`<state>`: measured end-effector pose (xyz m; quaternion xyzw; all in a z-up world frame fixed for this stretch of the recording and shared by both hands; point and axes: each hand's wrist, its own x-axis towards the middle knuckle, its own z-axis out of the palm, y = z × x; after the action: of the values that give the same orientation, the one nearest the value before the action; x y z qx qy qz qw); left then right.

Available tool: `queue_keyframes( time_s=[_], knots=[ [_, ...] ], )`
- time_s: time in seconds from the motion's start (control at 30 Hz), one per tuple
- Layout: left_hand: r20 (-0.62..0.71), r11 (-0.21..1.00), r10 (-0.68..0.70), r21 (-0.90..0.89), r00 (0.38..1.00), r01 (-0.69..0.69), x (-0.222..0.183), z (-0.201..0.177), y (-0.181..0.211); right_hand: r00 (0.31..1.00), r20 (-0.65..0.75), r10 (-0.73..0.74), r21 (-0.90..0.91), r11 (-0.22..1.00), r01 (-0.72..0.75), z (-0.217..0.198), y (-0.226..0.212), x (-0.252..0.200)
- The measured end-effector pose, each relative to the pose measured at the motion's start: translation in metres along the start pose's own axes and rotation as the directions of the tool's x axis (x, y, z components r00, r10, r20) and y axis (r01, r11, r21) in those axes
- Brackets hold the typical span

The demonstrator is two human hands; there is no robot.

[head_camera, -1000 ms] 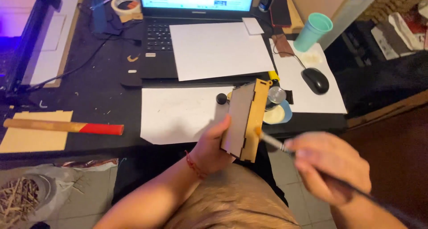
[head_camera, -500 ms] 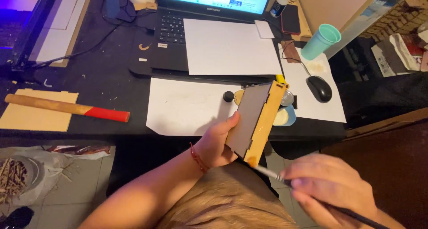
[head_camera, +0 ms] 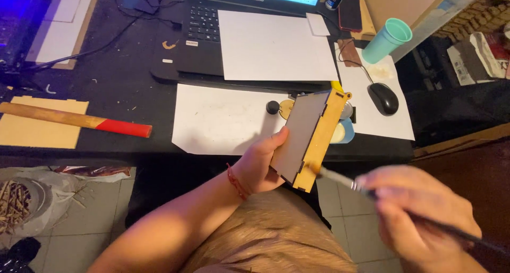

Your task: Applying varnish or glue to the exterior of a small wooden box using a paintbrush

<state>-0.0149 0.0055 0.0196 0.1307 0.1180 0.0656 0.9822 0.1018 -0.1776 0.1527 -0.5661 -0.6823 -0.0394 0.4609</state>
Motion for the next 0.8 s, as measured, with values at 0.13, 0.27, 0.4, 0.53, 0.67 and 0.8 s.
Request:
queue_keyframes(
  time_s=[0.13,0.27,0.4,0.53,0.67,0.8],
  knots=[
    [-0.027,1.0,0.001,0.011,1.0,-0.001,-0.002,0.003,0.001,0.984,0.112,-0.14,0.057,0.989,0.134,0.004,-0.004,0.007],
    [-0.099,0.999,-0.046,0.024,0.994,0.048,-0.001,-0.002,0.002,0.969,0.245,-0.044,0.069,0.997,0.028,-0.006,-0.009,0.0],
    [0.014,0.997,0.02,0.073,1.0,-0.021,-0.002,0.004,0.0,0.983,0.155,-0.102,0.067,0.993,0.093,0.004,-0.002,0.006],
    [-0.066,0.998,0.035,0.06,0.997,-0.031,-0.004,0.005,0.002,0.953,0.291,-0.081,0.087,0.995,0.058,0.002,-0.011,0.003],
    [-0.049,1.0,-0.018,0.022,0.999,0.019,-0.004,0.005,0.003,0.993,0.116,-0.029,0.08,0.997,0.019,0.002,0.001,-0.002],
    [0.054,0.989,0.03,0.145,0.998,-0.037,0.01,-0.025,-0.002,0.976,0.207,-0.072,0.063,0.996,0.06,0.004,-0.01,0.004]
  ],
)
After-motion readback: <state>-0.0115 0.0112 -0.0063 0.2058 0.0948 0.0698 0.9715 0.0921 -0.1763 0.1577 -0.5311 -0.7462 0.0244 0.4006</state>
